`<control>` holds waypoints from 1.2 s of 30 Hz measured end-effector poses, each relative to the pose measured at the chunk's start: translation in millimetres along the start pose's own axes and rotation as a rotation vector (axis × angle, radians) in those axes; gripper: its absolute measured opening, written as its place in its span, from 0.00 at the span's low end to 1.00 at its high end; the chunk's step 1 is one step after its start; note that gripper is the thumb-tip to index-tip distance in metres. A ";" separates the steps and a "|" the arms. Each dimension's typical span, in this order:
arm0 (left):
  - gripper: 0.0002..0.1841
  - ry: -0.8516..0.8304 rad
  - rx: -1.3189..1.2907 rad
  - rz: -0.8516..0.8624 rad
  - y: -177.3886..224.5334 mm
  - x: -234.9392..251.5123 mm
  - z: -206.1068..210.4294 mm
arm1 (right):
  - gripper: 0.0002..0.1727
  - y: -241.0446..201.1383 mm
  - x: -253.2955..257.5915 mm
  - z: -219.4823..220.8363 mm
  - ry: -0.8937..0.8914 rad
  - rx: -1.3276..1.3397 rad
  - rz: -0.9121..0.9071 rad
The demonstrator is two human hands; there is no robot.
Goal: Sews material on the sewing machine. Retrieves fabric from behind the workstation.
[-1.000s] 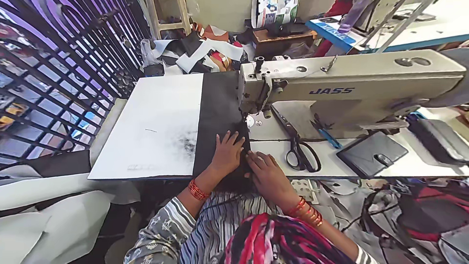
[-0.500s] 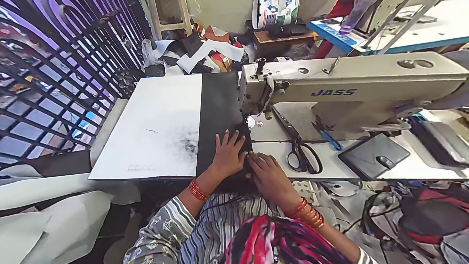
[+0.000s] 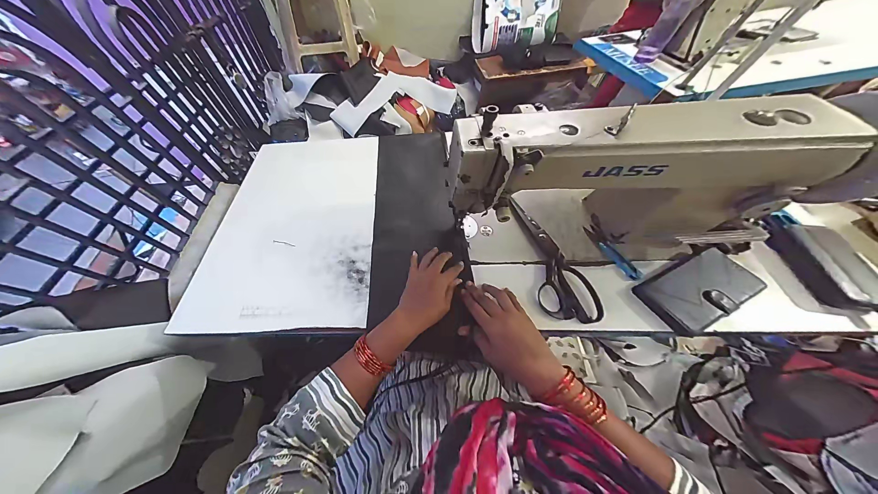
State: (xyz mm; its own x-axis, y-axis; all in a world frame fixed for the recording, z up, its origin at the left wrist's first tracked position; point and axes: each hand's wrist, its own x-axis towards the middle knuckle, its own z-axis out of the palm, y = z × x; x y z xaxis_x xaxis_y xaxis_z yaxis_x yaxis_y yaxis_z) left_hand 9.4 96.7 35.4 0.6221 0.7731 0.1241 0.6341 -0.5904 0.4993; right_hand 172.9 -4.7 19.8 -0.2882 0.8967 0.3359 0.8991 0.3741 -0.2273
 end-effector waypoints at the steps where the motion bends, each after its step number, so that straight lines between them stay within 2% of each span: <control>1: 0.20 0.005 -0.020 0.012 -1.0 1.0 -0.2 | 0.29 -0.1 -0.5 -0.6 -0.005 0.008 -0.002; 3: 0.21 -0.037 -0.012 -0.003 -1.6 3.7 -3.0 | 0.31 0.1 0.1 -2.6 -0.033 0.023 0.006; 7: 0.31 -0.187 0.106 -0.096 2.4 5.1 -8.2 | 0.34 0.6 1.1 -5.0 -0.099 0.031 0.033; 14: 0.19 -0.023 -0.032 0.036 -6.6 10.5 -4.0 | 0.34 2.6 -1.2 -2.1 -0.047 0.027 -0.002; 17: 0.22 -0.055 -0.033 0.039 -12.0 14.1 -4.6 | 0.34 2.6 -0.5 -3.9 -0.067 0.025 0.005; 20: 0.28 -0.133 0.021 0.017 -14.9 16.3 -8.3 | 0.35 2.4 -0.3 -4.5 -0.077 0.027 0.014; 25: 0.19 -0.033 -0.086 0.098 -19.9 18.9 -5.8 | 0.32 1.5 0.4 -3.1 -0.056 0.032 0.003; 32: 0.24 -0.068 -0.063 0.065 -23.9 24.4 -8.6 | 0.33 2.7 1.4 0.7 -0.036 0.005 0.003; 36: 0.24 -0.099 -0.074 0.037 -28.2 33.2 -13.4 | 0.32 1.4 2.2 -0.1 -0.035 0.015 0.011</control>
State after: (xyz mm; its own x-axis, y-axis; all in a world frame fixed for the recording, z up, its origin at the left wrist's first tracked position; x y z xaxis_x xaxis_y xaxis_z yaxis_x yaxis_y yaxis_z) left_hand 6.0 142.1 36.9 0.6891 0.7222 0.0600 0.5764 -0.5963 0.5587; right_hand 173.6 -2.3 20.3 -0.2901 0.9084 0.3010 0.8972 0.3676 -0.2448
